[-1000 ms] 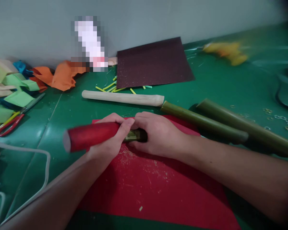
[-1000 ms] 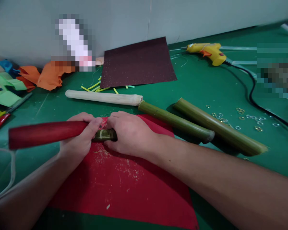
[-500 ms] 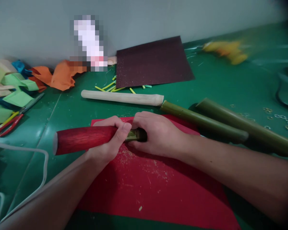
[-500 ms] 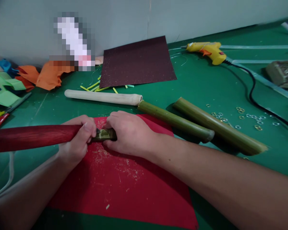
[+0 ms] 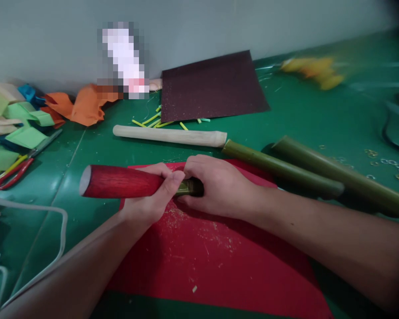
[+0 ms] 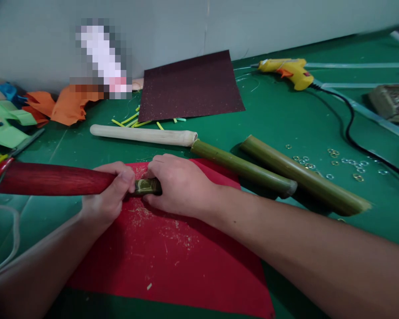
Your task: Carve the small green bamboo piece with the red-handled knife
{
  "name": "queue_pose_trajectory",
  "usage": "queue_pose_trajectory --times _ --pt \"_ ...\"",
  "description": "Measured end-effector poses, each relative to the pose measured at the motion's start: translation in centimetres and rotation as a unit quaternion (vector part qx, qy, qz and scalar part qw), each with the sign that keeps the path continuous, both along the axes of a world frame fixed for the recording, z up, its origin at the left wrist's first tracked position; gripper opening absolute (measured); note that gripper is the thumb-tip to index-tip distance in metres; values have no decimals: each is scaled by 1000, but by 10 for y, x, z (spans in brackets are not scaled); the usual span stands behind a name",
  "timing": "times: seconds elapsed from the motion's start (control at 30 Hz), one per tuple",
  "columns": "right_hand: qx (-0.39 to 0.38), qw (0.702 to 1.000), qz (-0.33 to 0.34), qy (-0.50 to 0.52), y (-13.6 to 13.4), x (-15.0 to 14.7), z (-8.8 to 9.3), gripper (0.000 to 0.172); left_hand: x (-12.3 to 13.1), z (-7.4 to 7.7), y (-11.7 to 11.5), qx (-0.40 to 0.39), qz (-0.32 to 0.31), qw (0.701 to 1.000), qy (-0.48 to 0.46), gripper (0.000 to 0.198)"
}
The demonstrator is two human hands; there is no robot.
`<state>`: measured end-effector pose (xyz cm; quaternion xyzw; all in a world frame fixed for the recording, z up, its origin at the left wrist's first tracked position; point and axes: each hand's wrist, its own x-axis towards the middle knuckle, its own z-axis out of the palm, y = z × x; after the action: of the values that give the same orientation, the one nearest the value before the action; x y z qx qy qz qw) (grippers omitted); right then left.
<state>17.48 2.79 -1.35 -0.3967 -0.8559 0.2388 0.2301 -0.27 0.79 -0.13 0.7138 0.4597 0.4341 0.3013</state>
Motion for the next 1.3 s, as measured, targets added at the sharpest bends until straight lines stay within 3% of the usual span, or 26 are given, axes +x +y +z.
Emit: queue_pose_trajectory --times 0.13,0.33,0.63,0.9,1.13,1.3 --pt "-6 1000 -5 -6 0 -1 1 20 3 -3 0 -8 13 1000 -20 30" --pt "-17 1000 3 -17 1 -1 2 20 7 -4 2 -35 103 994 -29 24" --pt "-18 1000 -2 -13 0 0 2 20 1 -2 0 -16 18 1000 -19 39" --pt "-36 999 -1 -21 -1 1 5 15 -4 -5 -1 5 -2 1000 -21 48" --pt "-25 1000 5 -8 -2 1 3 17 -5 -7 -2 -56 -8 997 -46 50" --pt "-19 1000 2 -7 -1 1 3 19 -6 -6 -2 -59 -8 998 -37 46"
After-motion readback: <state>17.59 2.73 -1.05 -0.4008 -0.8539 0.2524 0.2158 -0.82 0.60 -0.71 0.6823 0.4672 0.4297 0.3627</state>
